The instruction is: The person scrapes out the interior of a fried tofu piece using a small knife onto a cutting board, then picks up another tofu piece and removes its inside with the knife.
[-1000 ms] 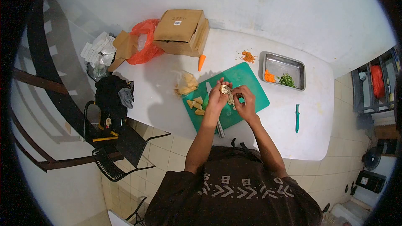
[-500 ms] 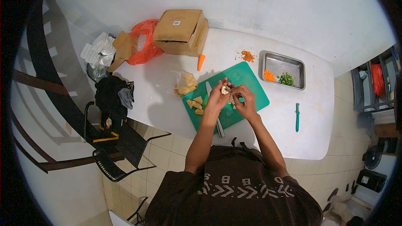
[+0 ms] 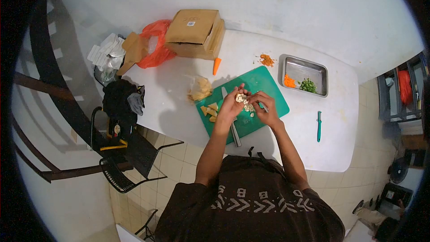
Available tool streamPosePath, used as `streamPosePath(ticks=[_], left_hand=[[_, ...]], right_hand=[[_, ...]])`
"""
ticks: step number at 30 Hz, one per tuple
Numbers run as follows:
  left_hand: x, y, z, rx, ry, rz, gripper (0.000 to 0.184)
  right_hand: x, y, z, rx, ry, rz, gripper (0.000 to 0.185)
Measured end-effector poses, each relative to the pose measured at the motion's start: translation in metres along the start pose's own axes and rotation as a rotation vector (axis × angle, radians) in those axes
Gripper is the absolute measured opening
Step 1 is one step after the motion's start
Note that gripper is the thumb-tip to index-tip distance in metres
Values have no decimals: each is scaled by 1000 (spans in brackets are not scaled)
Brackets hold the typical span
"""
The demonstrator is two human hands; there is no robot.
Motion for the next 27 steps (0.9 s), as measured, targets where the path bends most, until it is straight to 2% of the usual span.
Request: streamPosePath(ticks=[2,9,11,12,18,21,27], left_hand=[[-2,1,8,-19,-6,11,33],[3,3,-14,-17,-25,84,33],[-1,7,-15,-171,-116,36,28],[-2,7,-14,-171,-116,36,28],[-3,12,-22,-216,-185,49,30],[-3,7,-19,-118,-54,21,31],[-4,11,-29,-215,-190,40,32]], right_hand=[[-2,-2,-1,82,-75,8,15],[11,-4,1,101,-24,55,13],[4,-2,-1,122,-87,32,14],[4,-2,0,122,-87,32,14],[7,2,5,27,-58,0,15],[7,4,1,38,-78,-1,14],[2,5,5,1,-103,1,15]])
Point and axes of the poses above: each hand's wrist, its own y-axis away from the middle knuckle, its own z-axis out of the back of the hand, x = y × z, the point moved 8 cm from there along -y, towards the middle knuckle, and after that the axes turned 9 degrees about x, right-handed, at the moved point
